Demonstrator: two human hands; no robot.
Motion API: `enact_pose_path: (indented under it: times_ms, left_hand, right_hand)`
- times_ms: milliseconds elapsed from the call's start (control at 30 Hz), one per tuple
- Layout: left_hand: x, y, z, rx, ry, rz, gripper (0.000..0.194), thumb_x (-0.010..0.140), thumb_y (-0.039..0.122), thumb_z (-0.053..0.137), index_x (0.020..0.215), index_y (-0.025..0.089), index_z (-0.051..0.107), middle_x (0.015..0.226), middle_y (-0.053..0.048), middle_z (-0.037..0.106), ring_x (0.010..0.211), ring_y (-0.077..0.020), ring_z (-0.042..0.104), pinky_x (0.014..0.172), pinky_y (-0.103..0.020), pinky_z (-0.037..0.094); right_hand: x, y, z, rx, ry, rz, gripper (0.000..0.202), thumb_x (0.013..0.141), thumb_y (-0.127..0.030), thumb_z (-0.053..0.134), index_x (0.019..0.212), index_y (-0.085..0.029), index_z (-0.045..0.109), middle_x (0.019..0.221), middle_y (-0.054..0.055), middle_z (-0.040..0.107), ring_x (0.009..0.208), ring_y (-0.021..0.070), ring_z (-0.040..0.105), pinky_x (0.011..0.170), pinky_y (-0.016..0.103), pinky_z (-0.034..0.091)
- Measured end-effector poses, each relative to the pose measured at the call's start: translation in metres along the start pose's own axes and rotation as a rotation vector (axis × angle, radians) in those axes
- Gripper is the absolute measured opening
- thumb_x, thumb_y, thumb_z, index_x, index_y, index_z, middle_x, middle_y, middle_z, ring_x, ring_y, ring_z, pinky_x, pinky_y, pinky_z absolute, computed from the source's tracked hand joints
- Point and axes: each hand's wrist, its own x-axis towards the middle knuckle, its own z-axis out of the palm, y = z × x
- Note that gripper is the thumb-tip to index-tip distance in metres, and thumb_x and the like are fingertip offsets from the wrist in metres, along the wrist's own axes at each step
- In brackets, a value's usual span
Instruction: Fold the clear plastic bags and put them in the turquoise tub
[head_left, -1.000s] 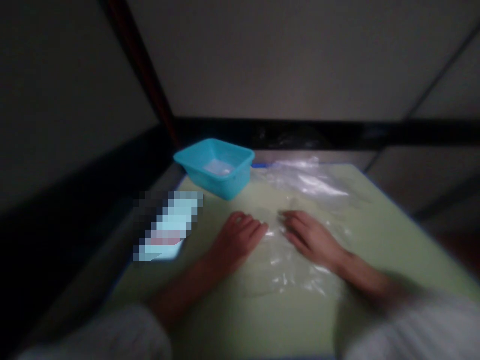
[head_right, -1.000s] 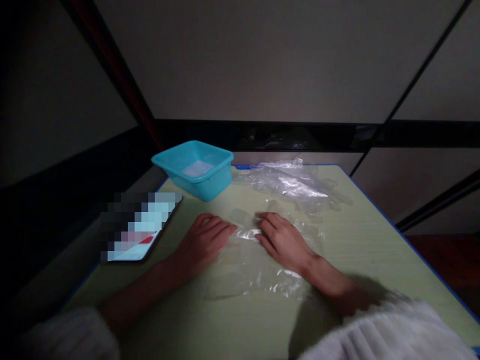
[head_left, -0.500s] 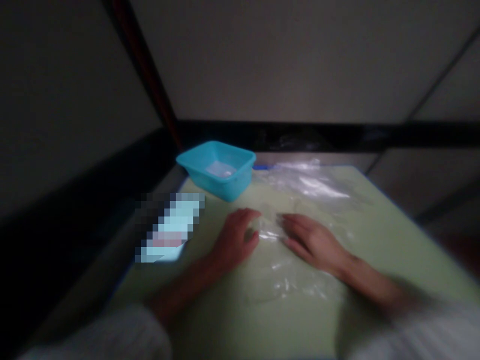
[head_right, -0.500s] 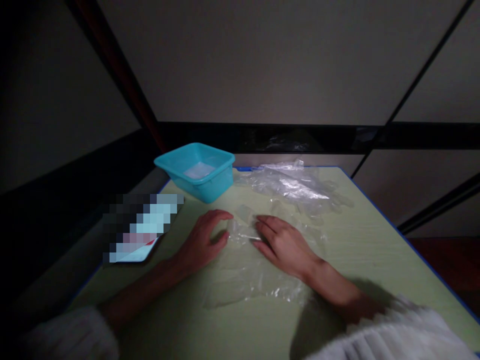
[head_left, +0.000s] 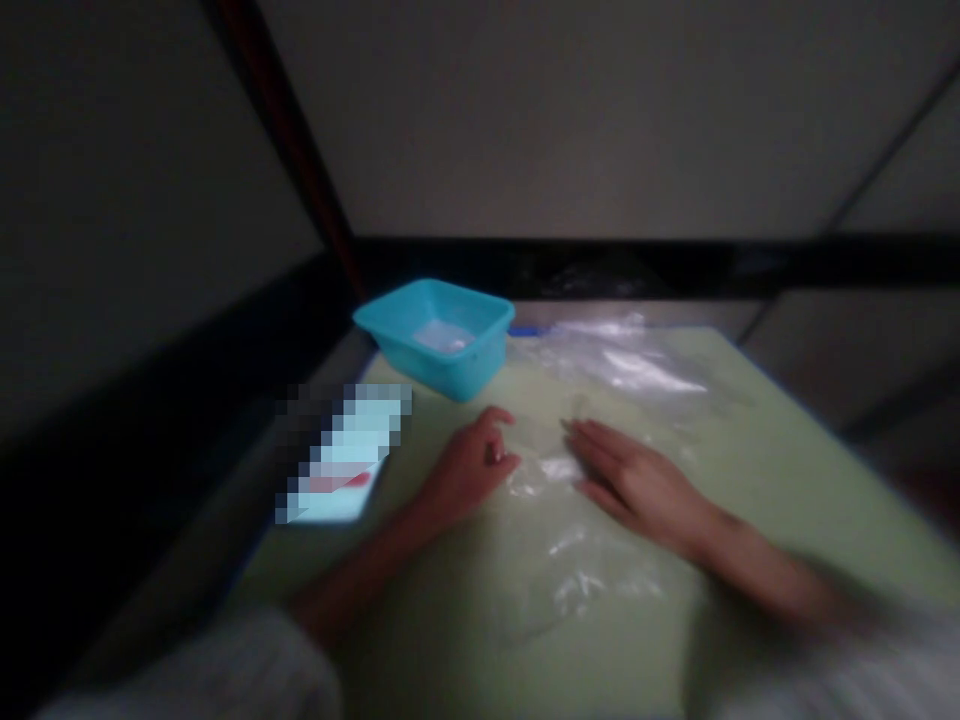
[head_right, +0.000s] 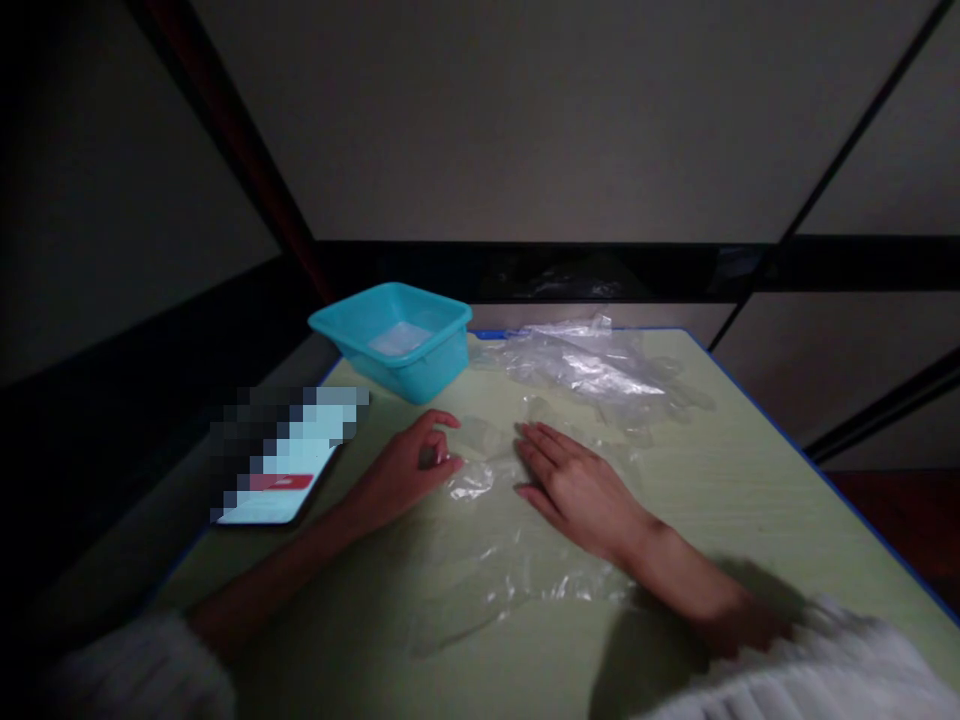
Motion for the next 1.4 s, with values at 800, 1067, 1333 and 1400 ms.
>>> enact_pose_path:
  times_ms: [800, 1067, 1333, 1400]
  left_hand:
    - [-0.001, -0.022, 0.013, 0.574, -0.128, 0.390, 0.058, 0.091, 0.038, 0.043, 0.138, 0.006, 0.033, 0.147, -0.017, 0.030, 0.138, -0.0238, 0.024, 0.113, -0.040, 0.023]
    - [-0.003, -0.024, 0.010, 0.647, -0.139, 0.355, 0.060, 0.092, 0.043, 0.040, 0.141, 0.011, 0.030, 0.150, -0.015, 0.026, 0.140, -0.0284, 0.018, 0.112, -0.045, 0.020]
    - [0.001, -0.026, 0.010, 0.616, -0.136, 0.351, 0.059, 0.091, 0.043, 0.043, 0.140, 0.011, 0.033, 0.149, -0.014, 0.028, 0.139, -0.0296, 0.019, 0.111, -0.047, 0.023]
    - [0.000, -0.023, 0.008, 0.592, -0.088, 0.348, 0.058, 0.090, 0.040, 0.044, 0.138, 0.010, 0.034, 0.148, -0.016, 0.028, 0.139, -0.0288, 0.020, 0.111, -0.047, 0.023]
  right_hand:
    - [0.010, -0.008, 0.029, 0.064, -0.004, 0.038, 0.074, 0.091, -0.057, 0.034, 0.142, -0.003, 0.029, 0.147, 0.022, 0.027, 0.137, 0.0299, 0.023, 0.110, 0.046, 0.028]
    - [-0.005, 0.008, 0.027, -0.001, 0.015, 0.130, 0.077, 0.091, -0.060, 0.030, 0.142, -0.004, 0.029, 0.146, 0.021, 0.030, 0.136, 0.0282, 0.026, 0.110, 0.046, 0.027]
    - [-0.024, 0.033, 0.023, -0.039, 0.040, 0.182, 0.073, 0.091, -0.059, 0.028, 0.144, -0.008, 0.027, 0.145, 0.019, 0.033, 0.135, 0.0294, 0.029, 0.109, 0.048, 0.029]
    - [-0.025, 0.037, 0.020, -0.020, 0.026, 0.182, 0.073, 0.091, -0.059, 0.029, 0.144, -0.009, 0.027, 0.146, 0.019, 0.032, 0.135, 0.0292, 0.029, 0.109, 0.048, 0.028]
